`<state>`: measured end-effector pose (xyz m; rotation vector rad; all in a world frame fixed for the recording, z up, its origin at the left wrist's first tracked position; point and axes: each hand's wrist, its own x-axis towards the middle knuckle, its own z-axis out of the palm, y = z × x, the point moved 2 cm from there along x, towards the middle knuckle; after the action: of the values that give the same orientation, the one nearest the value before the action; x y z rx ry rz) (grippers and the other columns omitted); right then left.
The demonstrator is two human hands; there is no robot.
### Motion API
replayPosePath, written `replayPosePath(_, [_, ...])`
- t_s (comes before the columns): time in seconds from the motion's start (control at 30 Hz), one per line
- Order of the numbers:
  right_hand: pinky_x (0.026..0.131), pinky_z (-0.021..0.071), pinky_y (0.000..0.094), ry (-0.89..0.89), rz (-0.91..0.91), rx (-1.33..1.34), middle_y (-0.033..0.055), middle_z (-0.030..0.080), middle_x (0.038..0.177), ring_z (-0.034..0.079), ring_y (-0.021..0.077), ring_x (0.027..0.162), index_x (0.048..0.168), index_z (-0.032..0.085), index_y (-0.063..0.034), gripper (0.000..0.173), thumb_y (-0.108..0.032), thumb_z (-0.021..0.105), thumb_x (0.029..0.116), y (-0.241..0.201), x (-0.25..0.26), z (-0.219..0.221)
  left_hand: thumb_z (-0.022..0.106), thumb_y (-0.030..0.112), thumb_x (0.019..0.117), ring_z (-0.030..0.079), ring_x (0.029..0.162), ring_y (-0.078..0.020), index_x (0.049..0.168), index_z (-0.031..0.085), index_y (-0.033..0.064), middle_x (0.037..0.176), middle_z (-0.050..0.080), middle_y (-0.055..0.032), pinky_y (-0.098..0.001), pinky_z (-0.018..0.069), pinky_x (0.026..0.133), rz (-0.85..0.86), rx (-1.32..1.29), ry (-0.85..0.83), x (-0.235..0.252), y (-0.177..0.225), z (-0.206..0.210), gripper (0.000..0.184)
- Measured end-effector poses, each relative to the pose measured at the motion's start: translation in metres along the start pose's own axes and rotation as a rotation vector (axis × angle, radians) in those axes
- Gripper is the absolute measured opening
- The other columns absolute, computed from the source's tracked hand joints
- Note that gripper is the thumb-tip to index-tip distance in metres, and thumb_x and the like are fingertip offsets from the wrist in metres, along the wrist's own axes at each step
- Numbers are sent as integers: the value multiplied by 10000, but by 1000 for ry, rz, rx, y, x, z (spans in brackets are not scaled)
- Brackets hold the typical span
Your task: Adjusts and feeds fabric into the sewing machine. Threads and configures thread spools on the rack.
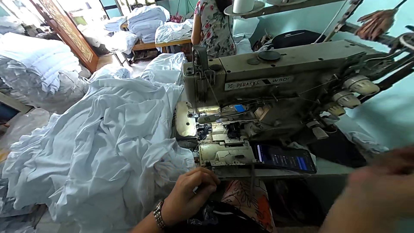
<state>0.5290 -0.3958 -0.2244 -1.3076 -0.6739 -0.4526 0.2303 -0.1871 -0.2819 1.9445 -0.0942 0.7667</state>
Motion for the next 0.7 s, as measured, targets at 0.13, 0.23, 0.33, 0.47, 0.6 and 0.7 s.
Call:
replayPosePath(0.13, [658,570,250,-749,-242,-149,14,705,972,661,78,788,1240,708,-180,251,-273,592,1038,-6,-92,72,529,125,1067,698,983,-157,1076,619,-15,1064,703,-127,-315,591,888,-14,-172,-103,2,9,8,166])
replayPosePath(0.23, [513,546,382,-991,-281,-189,77,667,876,636,197,629,1369,662,-198,391,-226,587,986,-2,-129,115,503,154,1082,692,928,-123,1087,600,-15,1005,701,-117,-276,581,856,17,-209,-182,-1,21,12,195])
replayPosePath(0.33, [638,591,372,-1113,-214,-80,56,708,922,685,174,741,1315,706,-206,347,-208,606,983,-3,-143,131,503,171,1085,673,869,-102,1066,602,-14,944,689,-107,-249,566,820,38,-215,-224,-8,30,13,211])
replayPosePath(0.47, [814,595,251,-1097,-209,26,-14,759,1011,715,69,945,1036,777,-161,253,-292,561,1043,-2,-145,129,515,196,1084,646,765,-61,1060,598,-6,863,662,-77,-203,559,734,5,-222,-223,-18,29,4,220])
replayPosePath(0.6, [856,580,233,-1094,-153,110,-1,750,1009,697,57,962,1030,762,-123,240,-268,571,1043,-5,-144,124,524,196,1081,639,743,-58,1055,609,-2,853,650,-72,-203,561,712,-20,-256,-258,-24,27,0,217])
replayPosePath(0.7, [918,576,236,-1096,-93,196,3,752,1051,693,53,1020,1060,765,-108,207,-219,594,1025,-10,-144,118,563,237,1066,673,825,-81,1072,654,11,926,691,-66,-242,582,775,-33,-264,-191,-28,13,-3,243])
